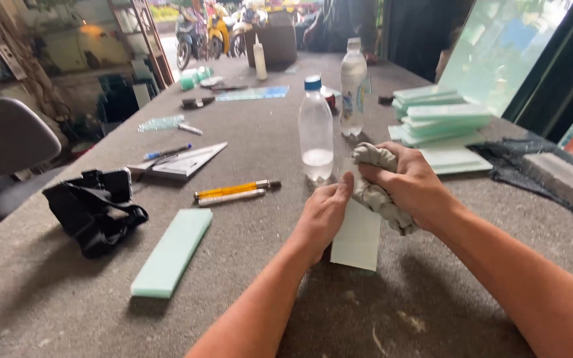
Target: The person is cleaning small rectangular glass pieces by wiping them individually with a cloth.
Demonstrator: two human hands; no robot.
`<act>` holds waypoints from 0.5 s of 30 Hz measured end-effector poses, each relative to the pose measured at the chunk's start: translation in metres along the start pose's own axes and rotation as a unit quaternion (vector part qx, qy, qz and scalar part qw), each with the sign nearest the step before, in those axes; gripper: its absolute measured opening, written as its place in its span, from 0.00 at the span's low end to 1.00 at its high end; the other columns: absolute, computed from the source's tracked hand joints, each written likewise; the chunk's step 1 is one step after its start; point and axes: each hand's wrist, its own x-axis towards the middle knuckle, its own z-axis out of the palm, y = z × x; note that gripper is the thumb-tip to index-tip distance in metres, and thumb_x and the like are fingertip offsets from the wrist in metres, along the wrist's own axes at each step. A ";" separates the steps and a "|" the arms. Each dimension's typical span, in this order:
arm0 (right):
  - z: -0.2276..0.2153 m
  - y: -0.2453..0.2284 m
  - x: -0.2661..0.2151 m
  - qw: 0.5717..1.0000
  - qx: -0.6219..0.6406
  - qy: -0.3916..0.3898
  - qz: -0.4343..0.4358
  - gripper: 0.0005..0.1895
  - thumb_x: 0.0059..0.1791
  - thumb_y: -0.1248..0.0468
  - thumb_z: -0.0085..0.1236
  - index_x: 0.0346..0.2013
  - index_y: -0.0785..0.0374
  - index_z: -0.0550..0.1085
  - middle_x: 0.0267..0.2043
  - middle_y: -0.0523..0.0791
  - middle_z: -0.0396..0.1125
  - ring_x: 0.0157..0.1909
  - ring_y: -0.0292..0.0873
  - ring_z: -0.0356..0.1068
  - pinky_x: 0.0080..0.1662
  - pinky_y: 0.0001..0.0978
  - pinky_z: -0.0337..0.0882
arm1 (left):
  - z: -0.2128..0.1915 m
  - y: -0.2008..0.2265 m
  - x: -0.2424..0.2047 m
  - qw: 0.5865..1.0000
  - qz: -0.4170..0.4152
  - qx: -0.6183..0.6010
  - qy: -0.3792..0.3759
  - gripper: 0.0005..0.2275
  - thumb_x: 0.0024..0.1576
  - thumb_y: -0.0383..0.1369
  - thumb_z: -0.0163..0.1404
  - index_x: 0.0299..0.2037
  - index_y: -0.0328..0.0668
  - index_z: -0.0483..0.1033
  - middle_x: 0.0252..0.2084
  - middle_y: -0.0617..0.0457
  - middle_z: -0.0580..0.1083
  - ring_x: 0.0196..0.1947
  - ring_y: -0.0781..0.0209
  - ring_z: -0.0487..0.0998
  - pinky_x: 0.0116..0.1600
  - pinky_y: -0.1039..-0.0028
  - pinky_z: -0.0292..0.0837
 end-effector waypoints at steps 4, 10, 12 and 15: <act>-0.024 0.003 0.008 0.992 0.021 0.071 -0.100 0.12 0.54 0.63 0.71 0.49 0.66 0.81 0.18 0.55 0.68 0.18 0.49 0.72 0.20 0.45 0.72 | -0.019 -0.013 0.026 0.976 0.073 0.168 0.118 0.15 0.69 0.48 0.58 0.38 0.49 0.85 0.23 0.55 0.82 0.14 0.64 0.81 0.26 0.72 0.77; -0.025 -0.013 -0.001 0.978 -0.040 0.122 -0.164 0.11 0.53 0.66 0.69 0.50 0.62 0.81 0.24 0.53 0.71 0.25 0.45 0.74 0.28 0.40 0.73 | -0.005 0.019 -0.011 0.979 0.089 0.156 0.101 0.25 0.62 0.46 0.65 0.65 0.40 0.81 0.40 0.42 0.86 0.43 0.50 0.88 0.54 0.59 0.85; -0.017 -0.021 -0.009 0.977 -0.045 0.122 -0.171 0.14 0.52 0.65 0.73 0.50 0.63 0.81 0.27 0.53 0.71 0.30 0.44 0.73 0.32 0.41 0.74 | 0.000 0.010 -0.003 0.983 0.093 0.134 0.088 0.22 0.63 0.43 0.64 0.65 0.43 0.82 0.42 0.43 0.86 0.47 0.50 0.88 0.56 0.57 0.83; -0.015 -0.012 -0.005 0.979 0.008 0.115 -0.170 0.15 0.51 0.65 0.74 0.51 0.64 0.80 0.27 0.51 0.69 0.30 0.42 0.72 0.32 0.39 0.73 | -0.001 0.007 0.003 0.985 0.093 0.132 0.057 0.17 0.63 0.45 0.62 0.60 0.55 0.86 0.43 0.51 0.87 0.51 0.55 0.88 0.60 0.59 0.81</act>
